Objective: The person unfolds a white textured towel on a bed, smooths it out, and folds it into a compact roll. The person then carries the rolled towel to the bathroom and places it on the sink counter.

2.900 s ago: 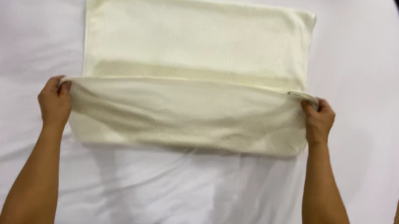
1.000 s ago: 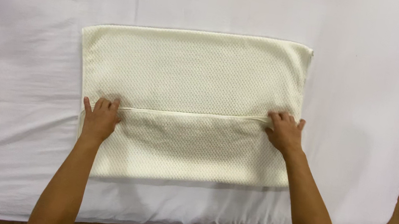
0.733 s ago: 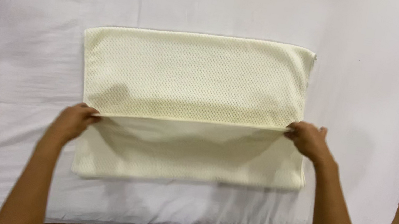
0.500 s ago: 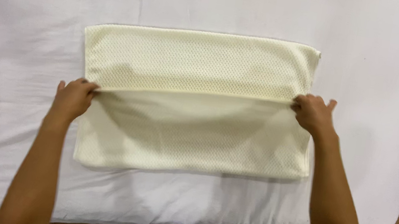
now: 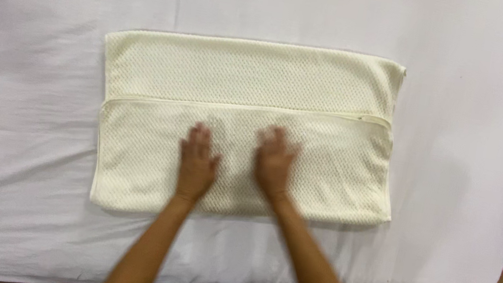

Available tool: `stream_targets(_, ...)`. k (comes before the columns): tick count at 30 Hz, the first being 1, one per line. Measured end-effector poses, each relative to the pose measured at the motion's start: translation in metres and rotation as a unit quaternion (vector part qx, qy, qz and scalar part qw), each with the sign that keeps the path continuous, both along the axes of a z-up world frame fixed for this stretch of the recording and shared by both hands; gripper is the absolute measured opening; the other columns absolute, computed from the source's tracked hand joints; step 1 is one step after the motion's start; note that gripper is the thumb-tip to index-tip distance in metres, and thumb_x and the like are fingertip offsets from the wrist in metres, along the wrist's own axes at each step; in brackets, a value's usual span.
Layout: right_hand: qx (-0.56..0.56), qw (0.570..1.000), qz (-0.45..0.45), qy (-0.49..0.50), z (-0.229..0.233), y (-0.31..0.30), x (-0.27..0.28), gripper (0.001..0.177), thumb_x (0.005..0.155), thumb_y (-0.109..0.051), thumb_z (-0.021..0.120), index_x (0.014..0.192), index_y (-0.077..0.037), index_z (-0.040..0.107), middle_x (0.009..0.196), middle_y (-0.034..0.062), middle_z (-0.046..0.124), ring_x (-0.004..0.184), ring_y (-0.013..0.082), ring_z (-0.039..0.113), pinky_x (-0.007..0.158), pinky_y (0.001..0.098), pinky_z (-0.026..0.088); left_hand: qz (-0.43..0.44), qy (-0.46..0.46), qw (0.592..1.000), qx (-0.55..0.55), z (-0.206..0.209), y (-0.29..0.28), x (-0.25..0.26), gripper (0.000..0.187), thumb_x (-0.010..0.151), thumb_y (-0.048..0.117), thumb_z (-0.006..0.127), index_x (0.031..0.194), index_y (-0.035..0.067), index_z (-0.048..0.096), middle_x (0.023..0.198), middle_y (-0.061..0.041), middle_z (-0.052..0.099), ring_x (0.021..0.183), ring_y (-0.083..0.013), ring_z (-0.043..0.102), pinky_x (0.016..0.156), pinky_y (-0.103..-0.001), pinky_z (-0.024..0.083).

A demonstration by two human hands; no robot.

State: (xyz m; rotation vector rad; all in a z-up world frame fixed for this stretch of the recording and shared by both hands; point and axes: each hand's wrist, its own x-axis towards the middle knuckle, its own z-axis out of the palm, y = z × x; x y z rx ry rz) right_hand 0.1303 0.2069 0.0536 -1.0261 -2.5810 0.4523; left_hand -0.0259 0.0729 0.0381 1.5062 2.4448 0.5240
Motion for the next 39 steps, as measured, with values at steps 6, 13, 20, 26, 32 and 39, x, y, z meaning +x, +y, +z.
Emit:
stream_targets(6, -0.053, 0.996, 0.026, -0.062, -0.026, -0.058, -0.019, 0.061, 0.107, -0.039, 0.045, 0.159, -0.006, 0.038, 0.169, 0.0168, 0.026, 0.159, 0.0327, 0.020, 0.123, 0.0661, -0.001, -0.065, 0.049, 0.992, -0.100, -0.014, -0.010, 0.028, 0.066, 0.104, 0.038, 0.044, 0.161, 0.008, 0.030, 0.172, -0.013, 0.019, 0.159, -0.0305, 0.014, 0.125, -0.055, 0.009)
stream_targets(13, 0.034, 0.985, -0.003, -0.172, -0.032, 0.040, 0.100, 0.064, 0.105, -0.047, 0.044, 0.158, -0.011, 0.041, 0.171, 0.0101, 0.024, 0.160, 0.0258, 0.013, 0.122, 0.0671, -0.001, 0.036, 0.042, 0.990, -0.127, -0.002, -0.091, -0.070, 0.083, 0.100, 0.067, 0.031, 0.164, 0.017, 0.017, 0.173, -0.010, 0.002, 0.158, -0.0295, 0.002, 0.122, -0.065, 0.002)
stream_targets(20, -0.080, 0.940, -0.216, -0.250, 0.018, 0.110, 0.196, 0.067, 0.106, -0.050, 0.028, 0.164, -0.018, 0.021, 0.173, 0.0070, 0.011, 0.159, 0.0277, 0.008, 0.116, 0.0734, -0.003, 0.115, 0.035, 0.961, -0.249, -0.001, -0.140, -0.112, 0.092, 0.093, 0.073, 0.027, 0.164, 0.022, -0.002, 0.171, -0.011, -0.014, 0.157, -0.0329, -0.010, 0.116, -0.067, -0.009)
stream_targets(26, -0.030, 0.992, -0.069, -0.106, -0.010, 0.012, 0.097, 0.066, 0.106, -0.045, 0.033, 0.164, -0.013, 0.024, 0.172, 0.0091, 0.015, 0.159, 0.0271, 0.011, 0.120, 0.0665, -0.005, 0.017, -0.062, 0.996, -0.060, -0.035, -0.071, -0.018, 0.085, 0.103, 0.054, 0.037, 0.163, 0.003, 0.006, 0.171, -0.019, -0.001, 0.159, -0.0359, -0.001, 0.123, -0.061, -0.002)
stream_targets(32, -0.044, 0.986, 0.084, -0.138, -0.024, -0.065, 0.043, 0.066, 0.107, -0.040, 0.039, 0.163, -0.008, 0.027, 0.171, 0.0113, 0.019, 0.159, 0.0266, 0.013, 0.123, 0.0596, -0.006, -0.109, 0.053, 0.981, -0.153, -0.026, -0.030, 0.050, 0.073, 0.102, 0.049, 0.043, 0.163, 0.012, 0.024, 0.172, -0.011, 0.011, 0.159, -0.0262, 0.008, 0.125, -0.057, 0.005)
stream_targets(39, -0.010, 0.980, 0.021, -0.198, -0.026, 0.012, 0.153, 0.071, 0.106, -0.051, 0.032, 0.165, -0.017, 0.013, 0.173, 0.0048, 0.001, 0.160, 0.0198, 0.001, 0.124, 0.0585, -0.010, -0.034, 0.047, 0.986, -0.157, -0.003, -0.110, -0.039, 0.079, 0.098, 0.067, 0.030, 0.162, 0.022, 0.021, 0.172, -0.007, 0.005, 0.159, -0.0250, 0.005, 0.124, -0.057, 0.004)
